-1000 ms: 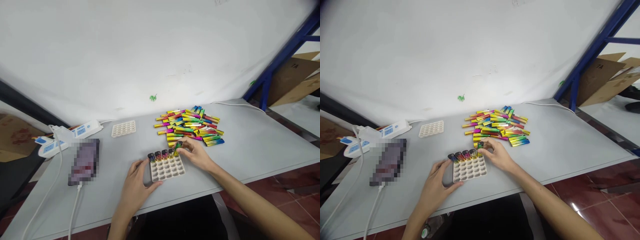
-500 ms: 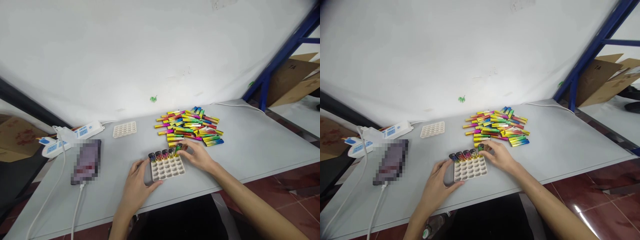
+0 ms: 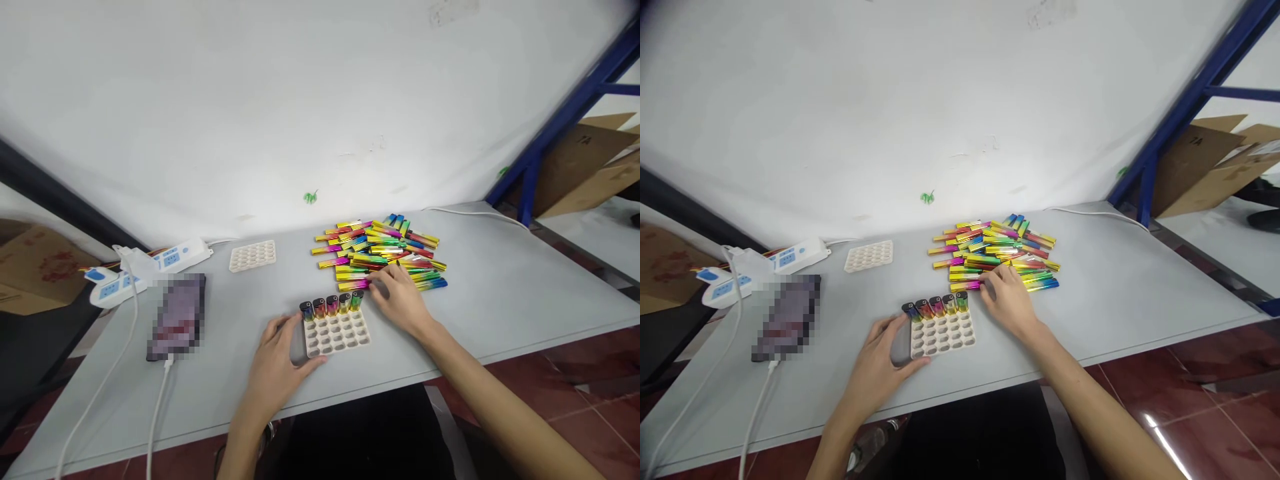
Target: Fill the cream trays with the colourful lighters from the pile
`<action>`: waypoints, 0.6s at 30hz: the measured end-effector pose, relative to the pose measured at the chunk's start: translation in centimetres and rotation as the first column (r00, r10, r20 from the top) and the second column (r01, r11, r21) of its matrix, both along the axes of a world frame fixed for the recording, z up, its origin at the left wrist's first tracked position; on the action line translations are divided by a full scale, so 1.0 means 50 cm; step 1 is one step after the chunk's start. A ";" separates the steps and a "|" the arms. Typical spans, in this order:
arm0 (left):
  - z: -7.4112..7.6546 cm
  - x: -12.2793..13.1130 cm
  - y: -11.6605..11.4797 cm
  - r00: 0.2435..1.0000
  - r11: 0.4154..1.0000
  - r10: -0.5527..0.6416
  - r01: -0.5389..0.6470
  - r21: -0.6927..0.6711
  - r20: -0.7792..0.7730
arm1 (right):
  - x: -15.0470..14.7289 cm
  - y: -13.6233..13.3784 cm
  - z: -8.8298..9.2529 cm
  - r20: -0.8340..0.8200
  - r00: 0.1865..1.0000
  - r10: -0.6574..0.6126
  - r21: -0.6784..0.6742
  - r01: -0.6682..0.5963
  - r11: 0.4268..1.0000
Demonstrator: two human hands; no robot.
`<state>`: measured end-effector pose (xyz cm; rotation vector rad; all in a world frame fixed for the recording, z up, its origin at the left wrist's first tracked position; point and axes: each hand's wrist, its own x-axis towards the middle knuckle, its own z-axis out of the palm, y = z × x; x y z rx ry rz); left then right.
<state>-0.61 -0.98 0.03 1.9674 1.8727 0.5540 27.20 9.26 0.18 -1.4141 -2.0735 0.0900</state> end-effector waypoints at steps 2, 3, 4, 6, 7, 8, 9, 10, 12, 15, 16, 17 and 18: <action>0.001 0.000 0.000 1.000 1.000 0.000 0.000 -0.005 -0.002 | 0.000 -0.001 -0.005 0.087 0.996 -0.008 -0.009 0.009 1.000; 0.002 0.000 0.000 1.000 1.000 -0.001 0.001 -0.006 -0.002 | -0.001 -0.002 -0.005 0.112 0.994 -0.016 -0.012 0.018 1.000; 0.002 0.001 0.000 1.000 1.000 -0.002 0.002 -0.005 -0.002 | -0.001 -0.004 -0.005 0.123 0.992 -0.023 -0.017 0.025 1.000; 0.003 0.001 0.000 1.000 1.000 -0.004 0.004 -0.001 -0.002 | 0.000 -0.005 -0.004 0.102 0.995 -0.020 -0.039 0.024 0.999; 0.003 0.001 0.001 1.000 1.000 -0.004 0.004 0.002 -0.002 | 0.001 -0.005 -0.003 0.062 0.998 -0.008 -0.056 0.011 0.998; 0.004 0.002 0.001 1.000 1.000 -0.005 0.005 0.005 -0.004 | 0.003 -0.005 -0.001 -0.005 1.000 0.007 -0.073 -0.007 0.997; 0.004 0.002 0.002 1.000 1.000 -0.008 0.008 0.009 -0.006 | 0.006 -0.004 0.000 -0.097 0.995 0.020 -0.093 -0.029 0.995; 0.004 0.003 0.002 1.000 1.000 -0.010 0.010 0.013 -0.007 | 0.008 -0.003 0.002 -0.211 0.977 0.028 -0.120 -0.055 0.991; 0.005 0.004 0.002 1.000 1.000 -0.012 0.012 0.020 -0.004 | 0.010 -0.004 0.006 -0.464 0.885 0.019 -0.194 -0.122 0.973; 0.004 0.005 0.002 1.000 0.999 -0.013 0.012 0.032 0.010 | 0.006 -0.008 0.015 -0.741 0.670 -0.049 -0.305 -0.271 0.913; 0.004 0.005 0.002 1.000 0.999 -0.015 0.015 0.035 0.014 | 0.004 -0.010 0.019 -0.784 0.616 -0.075 -0.328 -0.309 0.893; 0.003 0.004 0.002 1.000 0.999 -0.019 0.018 0.038 0.017 | 0.001 -0.011 0.022 -0.810 0.577 -0.100 -0.347 -0.335 0.876; 0.003 0.004 0.002 1.000 0.999 -0.021 0.020 0.041 0.018 | 0.000 -0.012 0.025 -0.823 0.555 -0.123 -0.368 -0.356 0.859</action>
